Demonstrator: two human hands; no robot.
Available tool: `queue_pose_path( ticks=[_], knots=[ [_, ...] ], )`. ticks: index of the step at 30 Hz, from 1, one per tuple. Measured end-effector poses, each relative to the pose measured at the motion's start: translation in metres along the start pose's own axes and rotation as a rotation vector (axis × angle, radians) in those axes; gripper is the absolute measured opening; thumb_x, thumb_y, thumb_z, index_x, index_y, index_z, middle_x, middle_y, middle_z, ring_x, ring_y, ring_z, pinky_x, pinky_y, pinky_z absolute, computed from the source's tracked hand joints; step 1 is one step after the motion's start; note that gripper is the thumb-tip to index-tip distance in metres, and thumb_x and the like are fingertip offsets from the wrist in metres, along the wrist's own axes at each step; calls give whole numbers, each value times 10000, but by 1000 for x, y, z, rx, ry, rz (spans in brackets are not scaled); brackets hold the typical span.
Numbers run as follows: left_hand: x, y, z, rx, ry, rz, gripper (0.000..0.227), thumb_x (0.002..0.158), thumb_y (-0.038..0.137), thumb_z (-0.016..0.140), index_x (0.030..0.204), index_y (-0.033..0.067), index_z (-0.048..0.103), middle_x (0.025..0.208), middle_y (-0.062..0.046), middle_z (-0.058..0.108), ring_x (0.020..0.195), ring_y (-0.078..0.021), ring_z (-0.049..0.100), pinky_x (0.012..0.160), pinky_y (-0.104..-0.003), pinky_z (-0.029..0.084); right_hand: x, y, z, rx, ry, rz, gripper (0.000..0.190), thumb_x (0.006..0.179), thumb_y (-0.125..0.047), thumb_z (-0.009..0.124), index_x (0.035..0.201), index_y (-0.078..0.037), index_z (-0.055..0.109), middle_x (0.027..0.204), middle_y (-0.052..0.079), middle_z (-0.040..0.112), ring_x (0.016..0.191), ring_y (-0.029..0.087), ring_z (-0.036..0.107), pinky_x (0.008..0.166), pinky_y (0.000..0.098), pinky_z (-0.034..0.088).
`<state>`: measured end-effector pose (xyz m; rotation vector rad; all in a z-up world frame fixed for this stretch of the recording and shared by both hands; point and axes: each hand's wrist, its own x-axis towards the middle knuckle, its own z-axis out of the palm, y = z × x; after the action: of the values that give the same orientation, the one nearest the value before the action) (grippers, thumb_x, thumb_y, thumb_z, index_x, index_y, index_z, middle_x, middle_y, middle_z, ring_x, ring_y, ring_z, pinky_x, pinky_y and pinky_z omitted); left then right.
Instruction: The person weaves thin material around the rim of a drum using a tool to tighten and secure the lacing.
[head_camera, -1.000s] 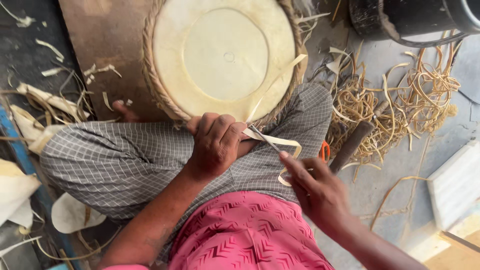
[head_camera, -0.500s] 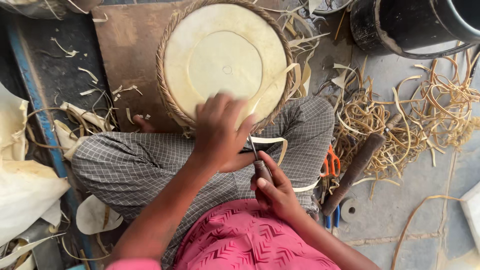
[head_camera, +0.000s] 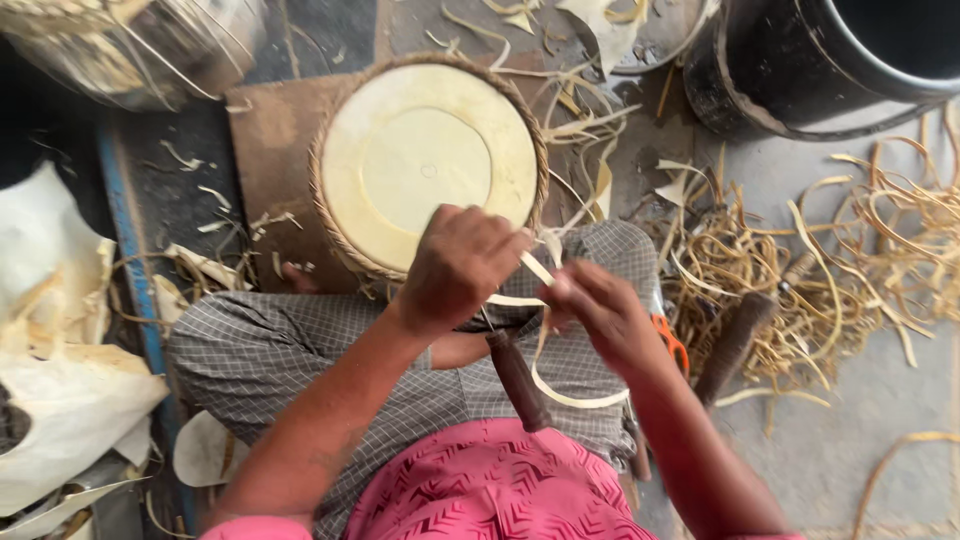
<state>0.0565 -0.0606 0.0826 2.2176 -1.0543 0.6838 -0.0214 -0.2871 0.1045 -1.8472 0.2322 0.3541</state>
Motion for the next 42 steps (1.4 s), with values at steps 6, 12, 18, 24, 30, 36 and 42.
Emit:
queue_pose_path(
  ticks=[6,12,18,24,30,36,42],
  knots=[
    [-13,-28,9,-70,156,-348,157,842,59,801,975,88,725,869,-31,626,855,-243,625,759,-409,463,-80,13,-92,245,-238,-692,203,988,-163,581,917,-1,682,711,81,638,582,159,609,570,342,506],
    [-4,31,-2,-463,219,-575,305,812,183,865,949,28,640,906,-103,657,828,-255,662,722,-369,541,-71,50,-53,555,511,-345,32,944,1,659,971,-4,642,734,70,590,631,130,509,563,283,409],
    [-11,64,-32,-675,177,-620,123,954,148,744,952,29,715,939,-60,724,857,-150,699,755,-309,567,-30,12,23,132,-95,-285,175,962,-136,673,1075,-22,743,874,2,751,726,60,671,655,219,556],
    [-38,43,-33,-952,290,-715,199,951,214,720,833,69,652,912,-62,691,789,-141,641,704,-304,524,-27,23,21,250,-45,-214,117,962,-72,730,989,41,751,844,51,694,750,94,640,653,245,529],
    [-28,83,-26,-690,105,-632,160,946,182,765,986,35,718,890,-56,695,797,-183,694,726,-329,546,-32,8,31,22,-53,-406,169,999,-116,632,1083,9,709,925,31,710,842,80,719,728,234,605],
    [-44,71,-9,-373,238,-484,147,964,124,710,881,50,615,820,-92,606,754,-296,626,698,-420,472,-13,15,32,-86,-97,-225,256,999,-224,639,915,1,728,696,32,679,635,97,648,571,257,518],
    [-67,10,-15,-189,190,-668,226,981,139,703,854,22,558,862,-102,596,815,-284,602,793,-442,464,-28,19,52,-269,-149,-283,442,972,-246,688,1320,-19,537,955,60,712,773,110,691,642,245,555]
  ],
)
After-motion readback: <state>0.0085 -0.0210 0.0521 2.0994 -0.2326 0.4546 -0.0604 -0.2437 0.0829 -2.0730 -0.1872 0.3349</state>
